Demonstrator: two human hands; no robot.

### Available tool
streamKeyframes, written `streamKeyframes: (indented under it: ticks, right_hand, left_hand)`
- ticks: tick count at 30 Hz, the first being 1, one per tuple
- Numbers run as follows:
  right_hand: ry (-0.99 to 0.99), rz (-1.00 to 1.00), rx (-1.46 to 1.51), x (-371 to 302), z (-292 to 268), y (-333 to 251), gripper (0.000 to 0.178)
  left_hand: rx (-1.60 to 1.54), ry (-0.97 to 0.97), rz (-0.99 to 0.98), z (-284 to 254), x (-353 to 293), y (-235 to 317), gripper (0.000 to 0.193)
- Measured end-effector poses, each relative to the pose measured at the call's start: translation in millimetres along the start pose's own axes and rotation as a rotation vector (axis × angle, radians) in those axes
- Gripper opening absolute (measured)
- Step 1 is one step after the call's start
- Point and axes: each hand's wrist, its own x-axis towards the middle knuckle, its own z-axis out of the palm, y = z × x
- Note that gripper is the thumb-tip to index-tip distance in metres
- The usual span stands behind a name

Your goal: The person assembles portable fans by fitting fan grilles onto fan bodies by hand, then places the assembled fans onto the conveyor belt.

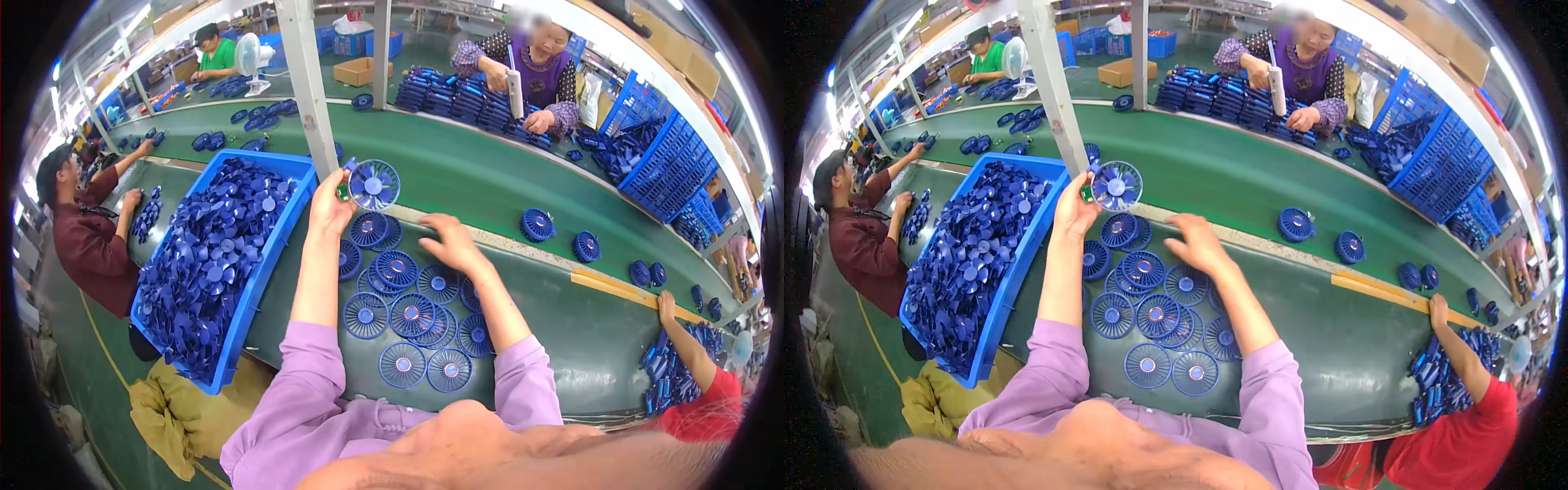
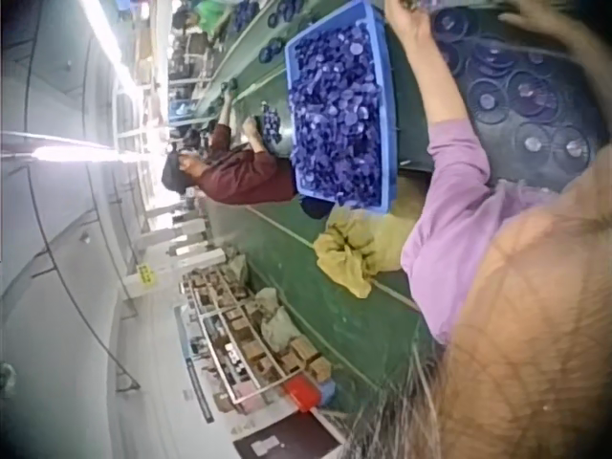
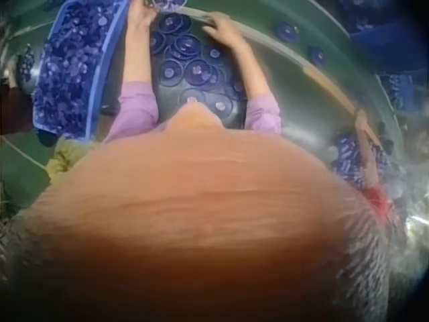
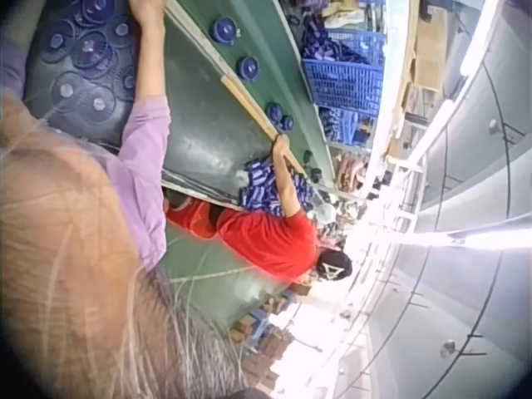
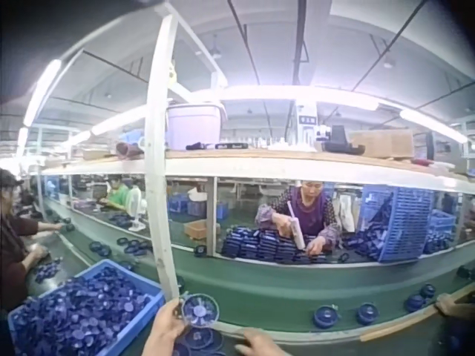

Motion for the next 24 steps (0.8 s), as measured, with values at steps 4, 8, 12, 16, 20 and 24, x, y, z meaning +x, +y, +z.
streamKeyframes:
  ticks: [4,8,12,16,20,24]
  right_hand:
    - [-0.117,-0.120,-0.051,45,31,-36,0.065]
    - [-0.298,-0.196,-0.071,73,64,-37,0.078]
    - [-0.194,-0.209,-0.084,68,81,-31,0.076]
    - [-0.089,-0.190,-0.067,62,77,-31,0.076]
    - [0.200,0.052,0.218,51,29,-21,0.068]
    - [0.526,0.174,0.507,26,-7,-35,0.066]
  left_hand:
    - [-0.199,-0.027,-0.046,16,-13,-5,0.015]
    - [-0.242,-0.175,-0.090,15,-28,-5,0.023]
    - [-0.249,-0.212,-0.109,28,-36,-8,0.021]
    - [-0.229,-0.216,-0.112,20,-29,-9,0.017]
    - [-0.147,-0.235,-0.072,25,-28,-11,0.016]
    - [-0.041,-0.252,-0.005,24,-31,-14,0.016]
